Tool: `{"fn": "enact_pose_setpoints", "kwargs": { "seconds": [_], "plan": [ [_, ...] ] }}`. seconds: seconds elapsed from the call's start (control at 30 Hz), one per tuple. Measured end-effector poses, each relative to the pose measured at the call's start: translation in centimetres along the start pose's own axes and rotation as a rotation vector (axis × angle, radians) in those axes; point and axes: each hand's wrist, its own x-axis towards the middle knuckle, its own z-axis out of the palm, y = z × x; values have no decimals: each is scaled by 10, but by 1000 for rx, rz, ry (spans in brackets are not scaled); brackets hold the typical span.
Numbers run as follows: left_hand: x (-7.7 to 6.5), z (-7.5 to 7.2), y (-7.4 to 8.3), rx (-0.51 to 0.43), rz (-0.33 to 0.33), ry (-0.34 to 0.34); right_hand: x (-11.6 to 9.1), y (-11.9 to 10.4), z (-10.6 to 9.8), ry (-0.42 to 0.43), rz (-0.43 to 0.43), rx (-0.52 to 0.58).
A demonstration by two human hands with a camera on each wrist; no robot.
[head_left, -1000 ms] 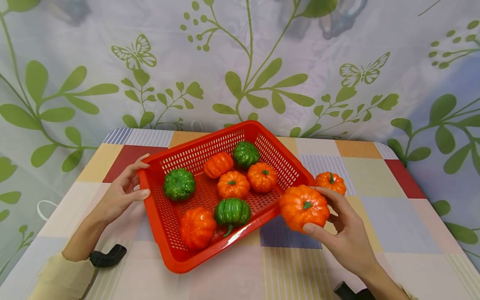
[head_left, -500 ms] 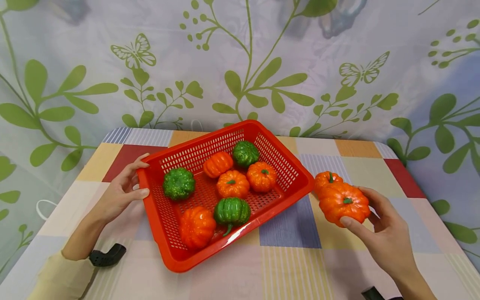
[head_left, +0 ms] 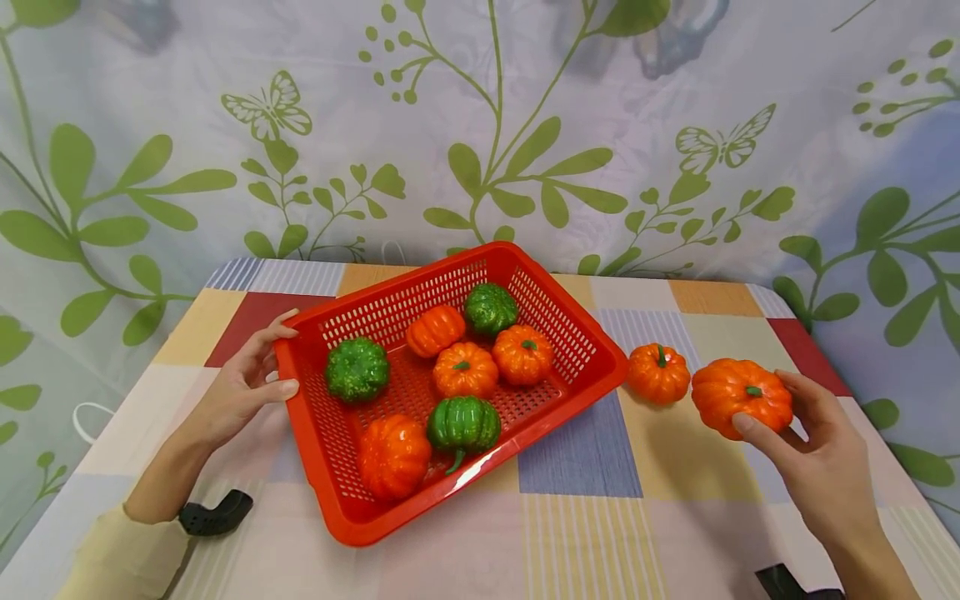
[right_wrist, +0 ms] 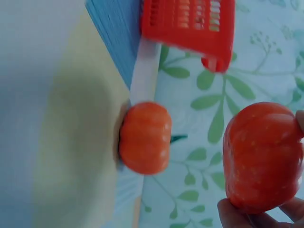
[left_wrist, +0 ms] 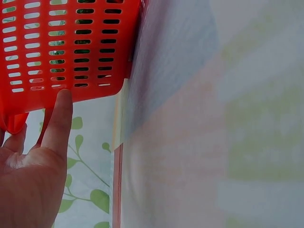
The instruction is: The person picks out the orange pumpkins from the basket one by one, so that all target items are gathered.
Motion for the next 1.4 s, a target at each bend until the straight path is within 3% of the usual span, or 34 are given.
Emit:
{"fn": "enact_pose_setpoints", "kwargs": {
  "seconds": [0.13, 0.4, 0.77, 0.97, 1.4],
  "plan": [
    [-1, 0, -1, 1, -1, -3, 9, 12, -10, 7, 59, 94],
    [0, 0, -1, 1, 9, -9, 21, 32, -20, 21, 174, 121],
    [-1, 1, -3, 8, 3, -9, 31, 49, -21, 33, 372, -226],
    [-2, 1, -3, 7, 5, -9, 39, 61, -21, -25, 338, -296],
    [0, -1, -2, 6, 8, -13, 51, 78, -17, -59, 324, -225]
  ]
}}
